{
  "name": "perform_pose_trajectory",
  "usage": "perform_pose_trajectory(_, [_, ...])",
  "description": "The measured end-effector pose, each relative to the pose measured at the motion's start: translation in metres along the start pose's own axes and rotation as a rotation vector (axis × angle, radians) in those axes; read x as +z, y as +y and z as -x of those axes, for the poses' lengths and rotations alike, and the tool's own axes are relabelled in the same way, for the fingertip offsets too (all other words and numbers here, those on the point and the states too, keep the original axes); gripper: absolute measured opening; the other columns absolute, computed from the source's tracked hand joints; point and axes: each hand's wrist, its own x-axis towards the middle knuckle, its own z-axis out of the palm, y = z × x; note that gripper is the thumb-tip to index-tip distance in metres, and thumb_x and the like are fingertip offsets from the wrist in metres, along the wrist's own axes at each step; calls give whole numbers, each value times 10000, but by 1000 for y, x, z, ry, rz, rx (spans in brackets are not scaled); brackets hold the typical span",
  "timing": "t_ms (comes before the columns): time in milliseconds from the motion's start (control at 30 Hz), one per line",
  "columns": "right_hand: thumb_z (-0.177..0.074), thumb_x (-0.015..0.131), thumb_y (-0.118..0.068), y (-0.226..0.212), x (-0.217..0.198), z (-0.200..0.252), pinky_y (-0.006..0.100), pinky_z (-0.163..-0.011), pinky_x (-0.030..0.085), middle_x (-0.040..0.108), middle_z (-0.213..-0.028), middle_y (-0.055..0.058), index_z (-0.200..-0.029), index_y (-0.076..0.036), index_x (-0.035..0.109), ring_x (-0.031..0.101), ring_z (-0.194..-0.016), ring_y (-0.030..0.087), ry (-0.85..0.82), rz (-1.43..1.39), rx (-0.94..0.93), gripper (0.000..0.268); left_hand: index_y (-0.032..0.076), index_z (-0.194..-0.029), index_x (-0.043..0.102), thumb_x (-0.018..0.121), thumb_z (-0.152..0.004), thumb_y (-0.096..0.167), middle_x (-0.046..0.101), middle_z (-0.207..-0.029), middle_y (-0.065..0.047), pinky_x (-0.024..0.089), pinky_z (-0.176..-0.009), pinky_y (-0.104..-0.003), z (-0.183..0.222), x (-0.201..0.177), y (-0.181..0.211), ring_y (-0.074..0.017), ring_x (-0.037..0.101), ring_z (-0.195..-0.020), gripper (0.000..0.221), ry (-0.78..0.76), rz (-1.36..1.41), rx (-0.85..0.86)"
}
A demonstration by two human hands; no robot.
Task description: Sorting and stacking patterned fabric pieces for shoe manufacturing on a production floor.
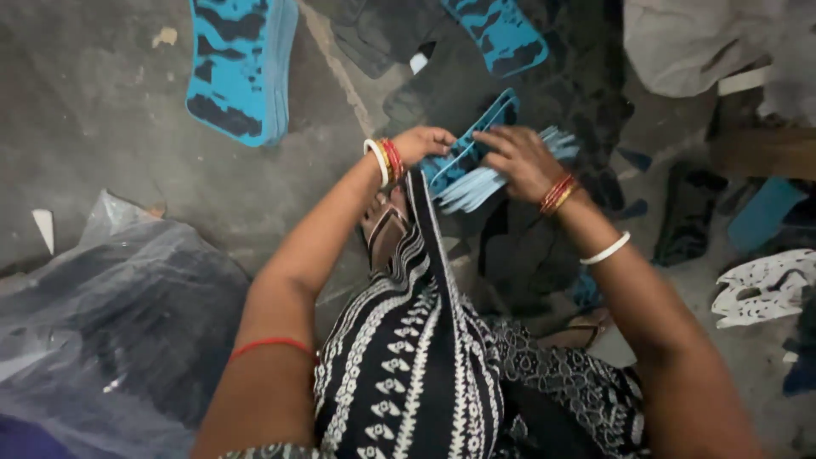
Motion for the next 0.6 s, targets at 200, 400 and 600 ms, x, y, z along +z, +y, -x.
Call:
perform_pose_trajectory(200, [-715, 724, -121, -2, 21, 22, 523, -1099, 425, 619, -1033, 34, -1018, -178, 652, 587, -1129, 265, -57, 248, -19, 317, 142, -1145, 747, 602, -924, 84, 745, -994, -185, 571, -805, -426, 16, 12, 43, -321, 736, -850, 271, 850, -856, -30])
perform_pose_trajectory(400, [-704, 650, -38, -21, 34, 39, 424, -891, 503, 622, -1043, 45, -1381, -133, 638, 584, -1016, 263, -79, 91, 22, 684, 153, -1130, 749, 616, -882, 122, 730, -1003, -204, 534, -808, -485, 47, 72, 121, -401, 682, -935, 284, 399, -1158, 81])
perform_pose_trajectory(600, [-591, 777, -133, -29, -1, -4, 440, -901, 481, 639, -1148, 103, -1059, -162, 657, 598, -1110, 318, 47, 269, 244, 485, 148, -1285, 699, 557, -1098, 419, 696, -1347, -134, 601, -975, -418, 40, 70, 95, -246, 760, -1066, 359, 307, -459, 387])
